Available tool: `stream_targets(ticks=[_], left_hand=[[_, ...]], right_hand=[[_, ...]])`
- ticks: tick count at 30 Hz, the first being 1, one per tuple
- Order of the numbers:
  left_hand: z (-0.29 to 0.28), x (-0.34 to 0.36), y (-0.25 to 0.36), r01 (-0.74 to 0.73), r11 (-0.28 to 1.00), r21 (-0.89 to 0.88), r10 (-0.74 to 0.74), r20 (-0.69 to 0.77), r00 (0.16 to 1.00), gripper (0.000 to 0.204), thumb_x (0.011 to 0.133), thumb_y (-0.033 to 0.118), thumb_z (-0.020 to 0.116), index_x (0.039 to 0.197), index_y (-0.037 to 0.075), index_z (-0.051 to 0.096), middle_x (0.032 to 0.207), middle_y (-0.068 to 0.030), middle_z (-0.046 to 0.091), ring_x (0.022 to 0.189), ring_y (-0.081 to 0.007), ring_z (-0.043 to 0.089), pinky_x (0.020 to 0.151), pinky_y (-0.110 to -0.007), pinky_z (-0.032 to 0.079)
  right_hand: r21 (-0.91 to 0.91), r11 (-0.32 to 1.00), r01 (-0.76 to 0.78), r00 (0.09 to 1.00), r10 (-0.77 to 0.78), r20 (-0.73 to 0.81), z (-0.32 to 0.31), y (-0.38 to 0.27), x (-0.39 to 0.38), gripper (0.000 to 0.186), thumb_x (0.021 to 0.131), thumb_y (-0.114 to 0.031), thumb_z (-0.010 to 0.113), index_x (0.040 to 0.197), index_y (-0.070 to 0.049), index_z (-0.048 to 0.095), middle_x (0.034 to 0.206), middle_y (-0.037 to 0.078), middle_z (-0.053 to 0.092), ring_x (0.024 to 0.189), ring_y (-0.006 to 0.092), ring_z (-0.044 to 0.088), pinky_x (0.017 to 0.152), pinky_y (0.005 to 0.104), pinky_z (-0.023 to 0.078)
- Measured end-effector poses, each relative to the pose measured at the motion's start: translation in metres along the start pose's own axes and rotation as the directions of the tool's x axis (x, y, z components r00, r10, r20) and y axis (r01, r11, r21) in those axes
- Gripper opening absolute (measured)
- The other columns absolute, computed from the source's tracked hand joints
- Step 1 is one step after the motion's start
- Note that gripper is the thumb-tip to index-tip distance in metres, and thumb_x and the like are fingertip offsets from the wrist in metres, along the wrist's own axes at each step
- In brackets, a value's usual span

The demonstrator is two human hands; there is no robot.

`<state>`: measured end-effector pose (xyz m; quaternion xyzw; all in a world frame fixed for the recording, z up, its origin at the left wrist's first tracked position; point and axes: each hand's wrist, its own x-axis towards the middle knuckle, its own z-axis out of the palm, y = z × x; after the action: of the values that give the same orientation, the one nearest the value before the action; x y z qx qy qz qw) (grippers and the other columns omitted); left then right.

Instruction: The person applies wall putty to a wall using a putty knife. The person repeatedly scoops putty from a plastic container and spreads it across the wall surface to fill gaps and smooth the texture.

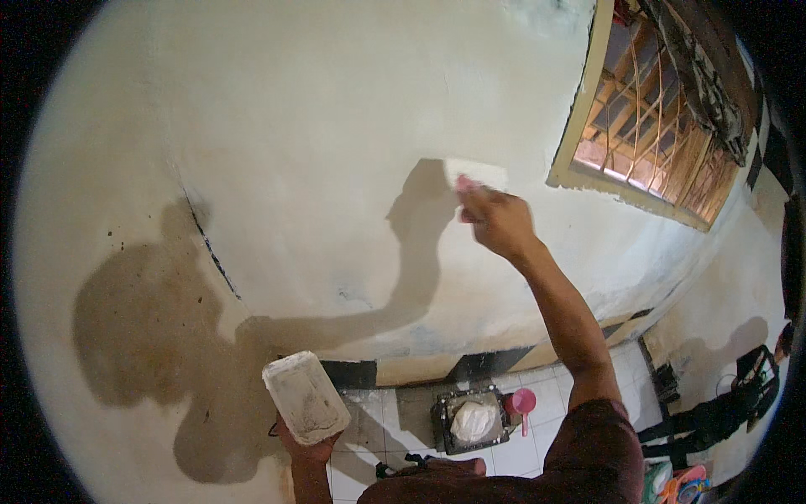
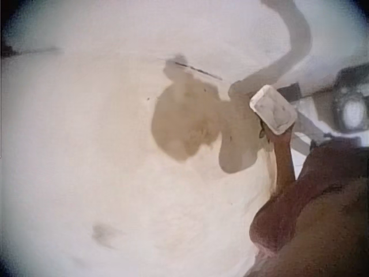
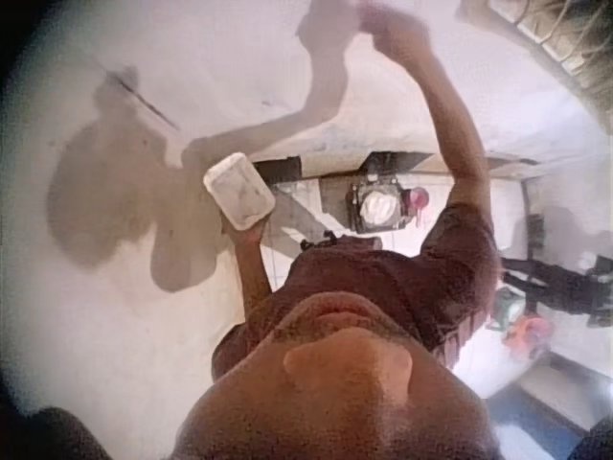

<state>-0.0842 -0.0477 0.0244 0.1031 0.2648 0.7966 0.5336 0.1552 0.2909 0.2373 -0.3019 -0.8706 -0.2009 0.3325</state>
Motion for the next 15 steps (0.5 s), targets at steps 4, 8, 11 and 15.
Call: stream_targets(ticks=[4,8,11,15], left_hand=[[-0.001,0.004,0.008,0.134,0.924,-0.358,-0.193,-0.133,0.972,0.061,0.088,0.055,0.037,0.133,0.015,0.047,0.119,-0.0134,0.059,0.1,-0.0375,0.062,0.074,-0.06,0.053],[-0.008,0.002,0.005,0.146,0.933,-0.328,-0.179,-0.072,0.981,0.06,0.087,0.054,0.038,0.131,0.015,0.049,0.119,-0.0141,0.059,0.1,-0.037,0.062,0.073,-0.06,0.053],[-0.003,-0.006,0.012,0.182,0.911,-0.37,-0.228,-0.085,0.97,0.059,0.086,0.053,0.04,0.131,0.015,0.049,0.119,-0.0146,0.058,0.104,-0.0367,0.06,0.075,-0.06,0.053],[-0.026,-0.024,0.01,0.093,0.927,-0.363,-0.181,-0.214,0.96,0.06,0.085,0.05,0.045,0.133,0.014,0.046,0.124,-0.0156,0.055,0.11,-0.0374,0.057,0.077,-0.061,0.052]], right_hand=[[0.128,0.934,-0.334,0.844,0.357,-0.4,-0.06,0.041,0.023,0.014,0.076,-0.015,0.062,0.084,-0.004,0.059,0.076,0.018,0.059,0.068,0.0337,0.061,0.062,0.0418,0.047],[0.376,0.845,-0.381,0.64,0.534,-0.553,-0.083,0.086,0.055,0.018,0.069,-0.014,0.061,0.072,0.001,0.051,0.063,0.019,0.053,0.056,0.0288,0.05,0.056,0.039,0.042],[0.522,0.769,-0.369,0.637,0.618,-0.46,-0.075,0.097,0.073,0.019,0.068,-0.014,0.061,0.073,0.001,0.052,0.066,0.019,0.056,0.057,0.0291,0.05,0.057,0.0389,0.043],[0.368,0.861,-0.35,0.667,0.506,-0.547,-0.046,0.064,0.106,0.026,0.077,-0.027,0.061,0.083,-0.001,0.061,0.078,0.02,0.063,0.072,0.0376,0.061,0.068,0.0441,0.047]])
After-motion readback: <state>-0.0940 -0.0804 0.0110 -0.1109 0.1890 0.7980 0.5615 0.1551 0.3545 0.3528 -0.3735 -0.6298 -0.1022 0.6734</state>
